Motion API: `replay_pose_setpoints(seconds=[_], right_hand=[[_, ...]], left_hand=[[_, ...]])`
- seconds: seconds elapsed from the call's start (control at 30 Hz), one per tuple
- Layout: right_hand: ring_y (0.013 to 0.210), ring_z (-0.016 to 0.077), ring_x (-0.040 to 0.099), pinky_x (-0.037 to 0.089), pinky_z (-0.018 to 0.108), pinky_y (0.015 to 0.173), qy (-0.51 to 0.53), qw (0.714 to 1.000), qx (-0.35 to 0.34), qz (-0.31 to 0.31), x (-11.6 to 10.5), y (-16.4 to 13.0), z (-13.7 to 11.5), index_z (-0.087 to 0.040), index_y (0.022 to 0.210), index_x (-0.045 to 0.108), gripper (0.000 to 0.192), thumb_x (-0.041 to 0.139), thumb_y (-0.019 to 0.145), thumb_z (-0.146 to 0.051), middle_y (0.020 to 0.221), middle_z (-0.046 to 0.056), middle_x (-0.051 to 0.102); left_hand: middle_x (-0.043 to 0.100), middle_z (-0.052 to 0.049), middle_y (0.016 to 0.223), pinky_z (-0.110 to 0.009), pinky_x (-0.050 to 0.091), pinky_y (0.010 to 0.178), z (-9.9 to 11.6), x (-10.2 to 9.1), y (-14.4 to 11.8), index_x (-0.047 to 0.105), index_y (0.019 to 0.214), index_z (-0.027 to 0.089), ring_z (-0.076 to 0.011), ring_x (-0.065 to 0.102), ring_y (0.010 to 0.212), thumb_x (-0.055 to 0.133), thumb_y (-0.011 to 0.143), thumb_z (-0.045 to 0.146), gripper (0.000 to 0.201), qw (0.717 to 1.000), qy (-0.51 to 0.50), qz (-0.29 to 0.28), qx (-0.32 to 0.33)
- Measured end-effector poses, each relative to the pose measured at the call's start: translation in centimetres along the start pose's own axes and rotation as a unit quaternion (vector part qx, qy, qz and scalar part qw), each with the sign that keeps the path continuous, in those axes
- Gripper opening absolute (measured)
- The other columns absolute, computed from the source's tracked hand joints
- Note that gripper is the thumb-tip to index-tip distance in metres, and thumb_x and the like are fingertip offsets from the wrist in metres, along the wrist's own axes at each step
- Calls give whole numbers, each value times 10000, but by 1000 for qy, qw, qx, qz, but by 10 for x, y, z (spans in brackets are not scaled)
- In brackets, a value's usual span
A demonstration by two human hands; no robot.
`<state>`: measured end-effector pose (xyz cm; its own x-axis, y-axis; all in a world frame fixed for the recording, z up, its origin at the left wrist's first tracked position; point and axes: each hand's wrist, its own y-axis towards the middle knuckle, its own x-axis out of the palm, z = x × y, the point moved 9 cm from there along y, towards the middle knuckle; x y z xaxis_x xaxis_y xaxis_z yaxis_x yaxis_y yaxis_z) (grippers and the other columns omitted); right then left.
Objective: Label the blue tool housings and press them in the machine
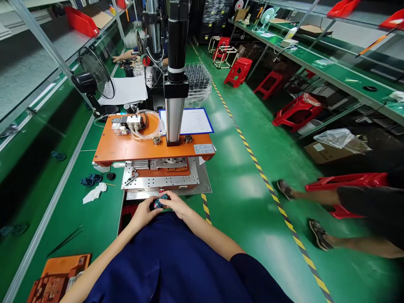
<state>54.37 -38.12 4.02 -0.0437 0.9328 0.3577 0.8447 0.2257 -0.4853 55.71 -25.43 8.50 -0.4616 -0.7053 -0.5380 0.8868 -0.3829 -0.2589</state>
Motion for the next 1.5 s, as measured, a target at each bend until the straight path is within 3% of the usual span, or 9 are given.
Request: replay_pose_setpoints(seconds=[0.4,0.7,0.87,1.0,1.07,1.13,1.23,1.3,1.5], right_hand=[[869,172,633,501,285,717,-5,1000,6,-15,-5,1,-3,-205,949,650,453,833,611,-445,943,14,657],[889,182,648,516,285,707,-17,999,-1,-27,-10,3,-4,-204,932,652,424,823,626,-444,1013,31,667],[908,182,665,528,279,697,-59,998,-19,-32,-9,2,-5,-207,955,644,395,767,691,-474,1138,57,659],[923,194,679,550,307,728,-141,988,-57,-36,-12,0,-13,-206,1012,658,347,682,792,-473,1088,57,692],[939,205,677,553,344,785,-201,975,-88,-19,-24,2,-27,-214,1074,669,333,629,852,-459,1047,58,708],[1072,240,638,515,409,921,-267,954,-130,33,-49,8,-52,-221,1184,648,357,578,902,-430,1150,89,686],[1399,318,370,304,508,1142,-366,902,-187,130,-92,26,-97,-207,1327,577,419,536,938,-360,1440,149,513],[1452,356,261,194,545,1177,-427,867,-202,156,-109,46,-120,-178,1282,619,387,562,922,-310,1440,175,512],[1269,391,508,244,556,1136,-541,800,-218,144,-112,99,-143,-153,1031,726,239,707,822,-267,1173,184,703]], left_hand=[[736,-96,1187,-410,518,985,-3,6,0,647,1196,188,-276,685,1090,720,759,401,492,1000,10,16,-21],[742,-85,1181,-402,524,979,-2,9,0,660,1195,203,-277,691,1087,733,749,393,491,999,22,29,-29],[743,-87,1180,-397,530,970,1,10,0,664,1191,197,-278,695,1083,734,747,388,488,999,23,38,-28],[758,-76,1135,-383,539,942,5,9,0,679,1159,194,-274,704,1048,743,739,397,471,998,23,45,-27],[768,-79,1085,-385,546,913,5,5,1,682,1146,178,-272,713,996,736,748,415,467,998,23,55,-32],[771,-83,1036,-393,549,891,3,-1,2,677,1149,159,-271,716,949,718,764,442,480,996,24,70,-42],[764,-89,1054,-401,534,923,0,-11,5,660,1184,145,-273,707,976,695,781,469,519,994,21,96,-51],[750,-91,1125,-396,513,973,-1,-17,7,650,1210,151,-274,691,1048,687,785,475,536,993,18,109,-48],[753,-75,1114,-376,550,911,0,-35,13,640,1219,182,-260,707,1010,663,804,487,515,988,38,145,-35]])
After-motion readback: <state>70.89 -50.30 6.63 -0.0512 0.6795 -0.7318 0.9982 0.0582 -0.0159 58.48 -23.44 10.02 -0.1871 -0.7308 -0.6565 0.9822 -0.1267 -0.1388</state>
